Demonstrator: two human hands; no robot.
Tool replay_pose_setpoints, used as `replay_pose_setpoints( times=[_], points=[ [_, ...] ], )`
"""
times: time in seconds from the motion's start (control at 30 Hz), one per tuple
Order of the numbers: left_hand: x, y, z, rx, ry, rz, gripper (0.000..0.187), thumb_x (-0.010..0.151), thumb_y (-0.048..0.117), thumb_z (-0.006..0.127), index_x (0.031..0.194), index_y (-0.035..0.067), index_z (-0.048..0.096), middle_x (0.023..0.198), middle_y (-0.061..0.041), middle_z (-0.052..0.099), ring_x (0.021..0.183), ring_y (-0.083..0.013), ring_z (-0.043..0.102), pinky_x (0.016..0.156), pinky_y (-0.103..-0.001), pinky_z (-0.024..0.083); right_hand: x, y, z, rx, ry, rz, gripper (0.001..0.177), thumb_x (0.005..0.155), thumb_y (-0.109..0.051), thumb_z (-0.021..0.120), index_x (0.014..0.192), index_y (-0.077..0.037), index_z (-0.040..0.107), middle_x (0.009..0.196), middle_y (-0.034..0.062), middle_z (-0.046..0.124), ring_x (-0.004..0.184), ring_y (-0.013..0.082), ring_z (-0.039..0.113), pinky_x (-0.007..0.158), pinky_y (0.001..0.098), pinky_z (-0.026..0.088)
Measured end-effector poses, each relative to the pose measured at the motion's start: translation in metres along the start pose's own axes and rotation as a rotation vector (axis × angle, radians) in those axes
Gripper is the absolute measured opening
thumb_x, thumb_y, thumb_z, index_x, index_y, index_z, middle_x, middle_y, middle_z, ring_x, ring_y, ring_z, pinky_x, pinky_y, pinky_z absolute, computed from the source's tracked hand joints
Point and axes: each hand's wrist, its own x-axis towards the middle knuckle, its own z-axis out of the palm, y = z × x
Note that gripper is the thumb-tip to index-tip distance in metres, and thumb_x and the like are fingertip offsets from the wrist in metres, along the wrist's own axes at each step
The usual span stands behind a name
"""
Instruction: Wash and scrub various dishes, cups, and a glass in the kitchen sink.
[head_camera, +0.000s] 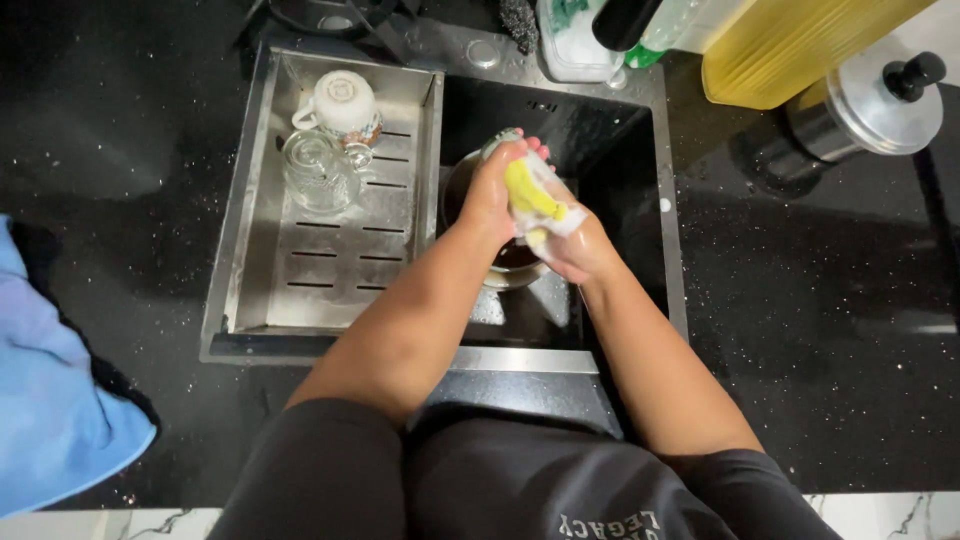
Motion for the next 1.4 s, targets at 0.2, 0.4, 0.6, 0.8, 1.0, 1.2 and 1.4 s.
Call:
replay_pose_setpoints(
  times=[0.2,0.4,0.6,0.8,1.0,1.2,1.4],
  points=[
    [0.026,-0.008,-0.029,-0.001,0.139,-0.099,0.03,0.081,0.024,0.076,0.103,0.012,0.06,0.097,-0.007,0.067,0.093,-0.0277,0.062,0.077,-0.049,0.048,0.005,0.016,-0.03,-2.036,-0.087,-0.392,0.069,0.081,-0.007,0.067,0.149,-0.014,0.057,0.138,0.0098,0.066,0.132,0.0297,0.057,0.109,0.0619,0.03],
    [0.008,-0.011,-0.007,0.009,0.078,-0.066,0.033,0.081,0.013,0.075,0.112,0.011,0.063,0.105,-0.008,0.07,0.104,-0.0245,0.067,0.094,-0.044,0.055,0.006,0.017,-0.028,-1.062,-0.019,-0.462,0.047,0.099,-0.006,0.059,0.146,-0.004,0.056,0.146,0.0151,0.062,0.137,0.0261,0.058,0.115,0.0402,0.045],
    [0.021,-0.012,-0.012,-0.042,-0.04,0.028,0.032,0.082,0.014,0.074,0.111,0.01,0.062,0.105,-0.011,0.068,0.1,-0.028,0.065,0.091,-0.048,0.055,0.002,0.0,-0.007,0.108,0.231,0.004,0.035,0.098,-0.013,0.053,0.13,-0.011,0.066,0.129,0.0091,0.07,0.115,0.0202,0.068,0.103,0.0348,0.05],
    [0.031,-0.001,-0.023,-0.146,0.07,0.068,0.033,0.086,0.021,0.075,0.113,0.008,0.062,0.114,-0.007,0.066,0.11,-0.0232,0.063,0.097,-0.045,0.053,0.0,0.0,-0.019,-1.364,0.397,-0.664,0.014,0.081,-0.002,0.078,0.094,-0.006,0.075,0.089,0.0113,0.074,0.089,0.0315,0.073,0.116,0.044,0.047],
    [0.024,-0.005,-0.023,-0.13,0.101,0.107,0.03,0.086,0.022,0.074,0.111,0.01,0.063,0.112,-0.006,0.064,0.107,-0.0247,0.062,0.096,-0.045,0.052,-0.002,0.012,-0.026,-1.689,0.157,-0.579,0.038,0.062,0.012,0.063,0.093,-0.004,0.076,0.09,0.0136,0.074,0.096,0.0343,0.07,0.121,0.0654,0.027],
    [0.015,-0.02,-0.021,0.002,0.036,-0.004,0.031,0.088,0.021,0.072,0.113,0.008,0.06,0.11,-0.01,0.064,0.105,-0.027,0.063,0.097,-0.046,0.053,-0.001,0.013,-0.039,-1.438,-0.119,-0.304,0.062,0.07,-0.005,0.076,0.127,0.007,0.054,0.117,0.0293,0.06,0.111,0.0441,0.056,0.101,0.0507,0.045],
    [0.006,-0.019,-0.008,0.01,-0.101,0.035,0.041,0.084,0.019,0.068,0.123,0.008,0.059,0.112,-0.013,0.062,0.108,-0.0282,0.06,0.103,-0.047,0.052,-0.009,-0.01,0.002,0.144,0.081,-0.016,0.051,0.088,-0.018,0.07,0.136,-0.009,0.058,0.128,0.0055,0.067,0.117,0.0192,0.065,0.101,0.0377,0.051]
  ],
)
